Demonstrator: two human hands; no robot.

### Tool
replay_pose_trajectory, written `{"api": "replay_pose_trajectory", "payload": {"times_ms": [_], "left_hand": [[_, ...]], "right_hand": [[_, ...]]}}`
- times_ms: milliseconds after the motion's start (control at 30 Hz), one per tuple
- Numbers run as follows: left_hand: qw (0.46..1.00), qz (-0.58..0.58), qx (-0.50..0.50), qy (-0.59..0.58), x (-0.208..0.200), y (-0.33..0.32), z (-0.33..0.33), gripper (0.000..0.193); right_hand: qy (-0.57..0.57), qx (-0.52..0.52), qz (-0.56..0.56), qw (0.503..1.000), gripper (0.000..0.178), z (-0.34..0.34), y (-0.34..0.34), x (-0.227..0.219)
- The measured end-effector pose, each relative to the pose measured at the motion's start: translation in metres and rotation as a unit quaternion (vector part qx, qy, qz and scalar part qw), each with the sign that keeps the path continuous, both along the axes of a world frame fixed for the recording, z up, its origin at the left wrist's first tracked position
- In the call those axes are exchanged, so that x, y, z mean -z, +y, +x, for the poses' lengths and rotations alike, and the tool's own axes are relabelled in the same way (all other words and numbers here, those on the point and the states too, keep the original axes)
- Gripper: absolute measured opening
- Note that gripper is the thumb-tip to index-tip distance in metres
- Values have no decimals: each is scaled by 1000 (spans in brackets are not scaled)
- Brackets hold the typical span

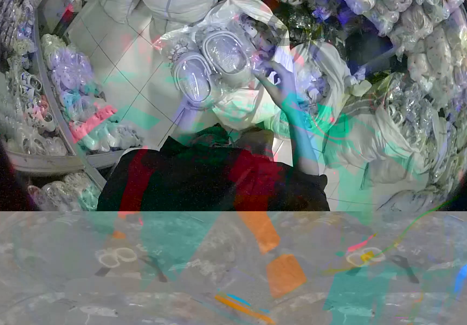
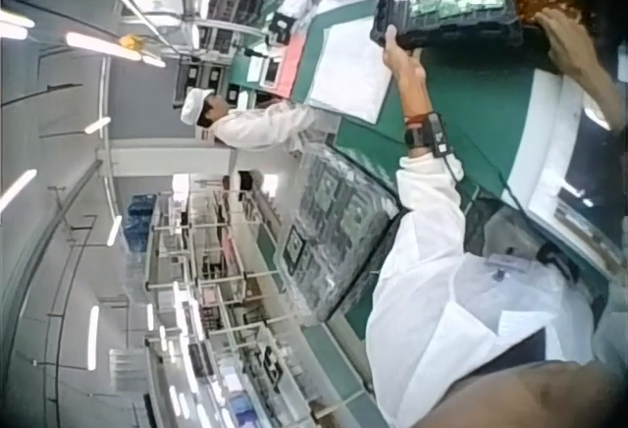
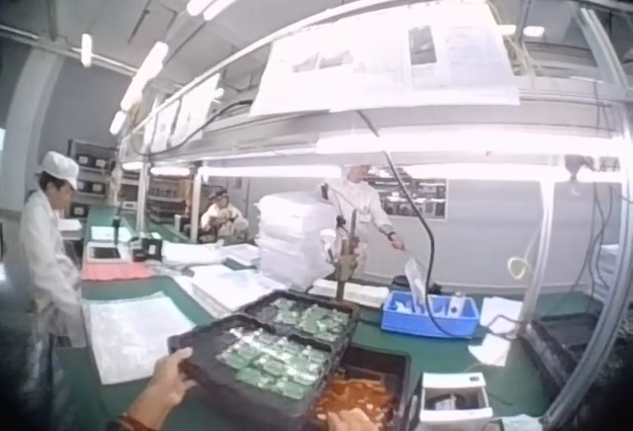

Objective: Manually assemble circuit boards into a plastic housing using a hand tool.

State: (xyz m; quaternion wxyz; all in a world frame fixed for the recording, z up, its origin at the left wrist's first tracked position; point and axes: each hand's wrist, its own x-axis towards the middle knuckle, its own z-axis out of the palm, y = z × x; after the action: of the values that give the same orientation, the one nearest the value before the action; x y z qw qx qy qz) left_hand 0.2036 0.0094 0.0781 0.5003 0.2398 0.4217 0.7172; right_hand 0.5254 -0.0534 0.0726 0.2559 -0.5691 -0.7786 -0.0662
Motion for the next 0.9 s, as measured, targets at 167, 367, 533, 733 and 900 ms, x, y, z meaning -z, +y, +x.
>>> {"api": "replay_pose_trajectory", "payload": {"times_ms": [167,367,533,733,900], "left_hand": [[1000,-3,17,21,-14,15,5,48],[999,5,35,16,-17,30,4,47],[999,0,51,9,-18,48,3,44],[998,-6,60,7,-12,54,6,44],[998,-19,54,30,-14,35,-2,45]], "right_hand": [[10,28,11,999,23,2,15,-4],[7,78,19,997,22,-5,20,-4],[7,96,23,995,19,-8,25,-12],[8,110,7,994,16,-8,33,-6],[16,108,9,994,16,-8,34,-1]]}}
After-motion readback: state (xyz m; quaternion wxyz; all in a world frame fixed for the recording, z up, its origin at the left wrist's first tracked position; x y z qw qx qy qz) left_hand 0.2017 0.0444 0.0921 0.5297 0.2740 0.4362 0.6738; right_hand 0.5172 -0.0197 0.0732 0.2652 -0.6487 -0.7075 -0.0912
